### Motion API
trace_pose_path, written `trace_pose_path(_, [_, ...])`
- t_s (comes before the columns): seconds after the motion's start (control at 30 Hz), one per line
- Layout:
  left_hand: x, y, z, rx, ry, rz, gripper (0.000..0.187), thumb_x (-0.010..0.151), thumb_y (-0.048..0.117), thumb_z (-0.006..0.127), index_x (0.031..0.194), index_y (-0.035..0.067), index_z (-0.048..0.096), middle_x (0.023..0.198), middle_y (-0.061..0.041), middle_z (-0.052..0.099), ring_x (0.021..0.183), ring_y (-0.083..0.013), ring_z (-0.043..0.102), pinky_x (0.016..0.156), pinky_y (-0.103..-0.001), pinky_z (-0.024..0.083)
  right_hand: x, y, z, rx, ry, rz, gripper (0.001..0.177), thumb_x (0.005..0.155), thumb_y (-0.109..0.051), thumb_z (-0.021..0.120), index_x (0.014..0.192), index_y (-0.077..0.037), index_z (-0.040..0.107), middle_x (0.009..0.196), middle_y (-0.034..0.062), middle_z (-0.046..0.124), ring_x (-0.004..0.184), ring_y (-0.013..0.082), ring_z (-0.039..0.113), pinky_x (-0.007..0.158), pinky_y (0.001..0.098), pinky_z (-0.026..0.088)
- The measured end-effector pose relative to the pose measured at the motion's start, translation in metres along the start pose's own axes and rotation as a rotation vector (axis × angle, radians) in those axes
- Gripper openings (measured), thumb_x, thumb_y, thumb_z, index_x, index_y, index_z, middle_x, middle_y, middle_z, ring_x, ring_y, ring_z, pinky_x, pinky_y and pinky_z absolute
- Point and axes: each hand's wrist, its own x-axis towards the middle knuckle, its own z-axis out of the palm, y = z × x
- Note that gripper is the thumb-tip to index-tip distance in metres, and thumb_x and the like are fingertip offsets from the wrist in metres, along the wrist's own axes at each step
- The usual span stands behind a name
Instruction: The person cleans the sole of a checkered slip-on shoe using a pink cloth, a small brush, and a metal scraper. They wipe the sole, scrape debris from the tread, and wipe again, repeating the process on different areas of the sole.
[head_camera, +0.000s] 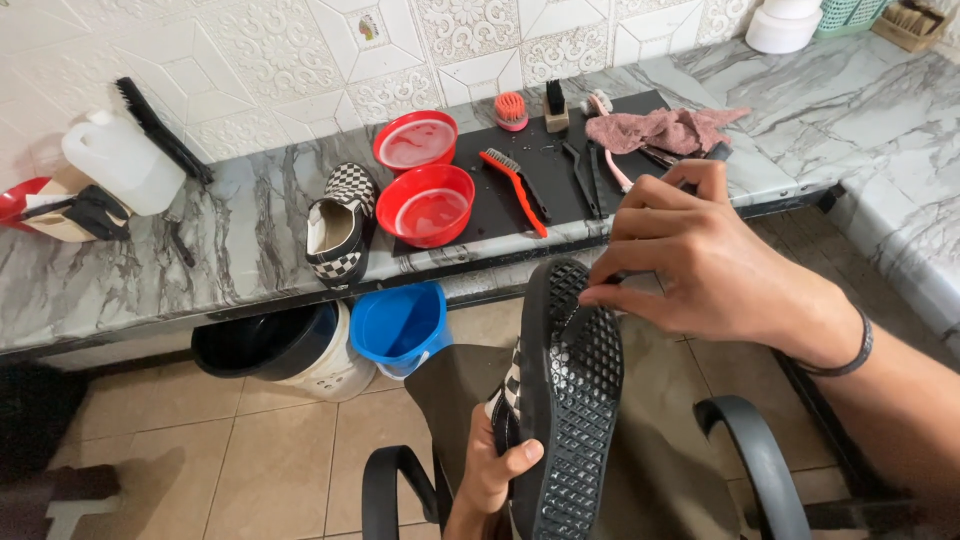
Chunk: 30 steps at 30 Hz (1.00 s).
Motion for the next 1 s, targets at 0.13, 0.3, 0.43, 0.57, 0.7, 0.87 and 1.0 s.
trace_pose_path(0.13, [-0.003, -0.001, -0.003, -0.048, -0.005, -0.077, 0.031, 0.082, 0.024, 0.078, 0.104, 0.002, 0.074, 0.089, 0.002, 0.070, 0.086, -0.0130, 0.061, 0.072, -0.035, 0.050, -0.001, -0.019, 0.004, 0.110, -0.073, -0.053, 0.021, 0.092, -0.041, 0.075, 0.083, -0.022, 0.071, 0.077, -0.0048, 0.056, 0.087, 0.0194, 0.056, 0.092, 0.0426, 0.027])
trace_pose_path(0.3, [-0.003, -0.011, -0.004, -0.001, -0.009, -0.009, 0.020, 0.083, 0.023, 0.078, 0.086, 0.007, 0.067, 0.077, 0.006, 0.058, 0.074, -0.0098, 0.049, 0.064, -0.032, 0.041, 0.000, -0.008, -0.001, 0.035, -0.011, 0.016, 0.024, 0.082, -0.043, 0.084, 0.074, -0.022, 0.076, 0.071, -0.0069, 0.060, 0.083, 0.0190, 0.053, 0.098, 0.0422, 0.027])
trace_pose_path(0.43, [0.000, -0.005, -0.004, -0.095, -0.026, -0.056, 0.020, 0.081, 0.020, 0.078, 0.085, 0.003, 0.068, 0.078, 0.002, 0.064, 0.073, -0.0113, 0.057, 0.061, -0.029, 0.046, -0.001, -0.011, 0.002, 0.107, -0.115, -0.022, 0.024, 0.083, -0.043, 0.084, 0.074, -0.023, 0.075, 0.071, -0.0071, 0.060, 0.077, 0.0196, 0.049, 0.096, 0.0413, 0.029])
trace_pose_path(0.57, [-0.005, -0.009, -0.003, -0.054, -0.025, -0.029, 0.026, 0.083, 0.023, 0.078, 0.099, 0.004, 0.070, 0.089, 0.003, 0.067, 0.085, -0.0127, 0.058, 0.072, -0.034, 0.047, -0.002, -0.001, 0.000, -0.018, 0.044, 0.063, 0.018, 0.088, -0.038, 0.080, 0.079, -0.023, 0.074, 0.072, -0.0088, 0.056, 0.082, 0.0165, 0.054, 0.091, 0.0402, 0.026])
trace_pose_path(0.7, [0.000, -0.007, -0.005, -0.133, -0.036, -0.047, 0.021, 0.081, 0.020, 0.078, 0.088, 0.003, 0.067, 0.079, 0.001, 0.064, 0.073, -0.0121, 0.056, 0.062, -0.031, 0.044, -0.007, -0.002, -0.001, 0.118, -0.029, 0.054, 0.019, 0.084, -0.039, 0.082, 0.078, -0.022, 0.075, 0.070, -0.0062, 0.057, 0.081, 0.0188, 0.051, 0.095, 0.0392, 0.026])
trace_pose_path(0.87, [0.000, -0.007, -0.006, -0.109, -0.082, 0.002, 0.021, 0.083, 0.023, 0.076, 0.081, 0.007, 0.063, 0.076, 0.003, 0.059, 0.069, -0.0115, 0.051, 0.061, -0.030, 0.039, -0.018, 0.008, 0.001, 0.057, 0.031, 0.239, 0.019, 0.078, -0.036, 0.086, 0.083, -0.018, 0.082, 0.071, -0.0070, 0.065, 0.082, 0.0207, 0.045, 0.101, 0.0420, 0.024])
trace_pose_path(1.0, [-0.001, -0.006, -0.005, -0.106, -0.072, -0.021, 0.022, 0.080, 0.022, 0.078, 0.077, 0.007, 0.062, 0.072, 0.003, 0.058, 0.066, -0.0110, 0.049, 0.059, -0.030, 0.038, -0.023, 0.003, 0.002, 0.120, 0.002, 0.147, 0.014, 0.083, -0.037, 0.081, 0.082, -0.023, 0.078, 0.073, -0.0085, 0.061, 0.082, 0.0166, 0.052, 0.097, 0.0397, 0.026])
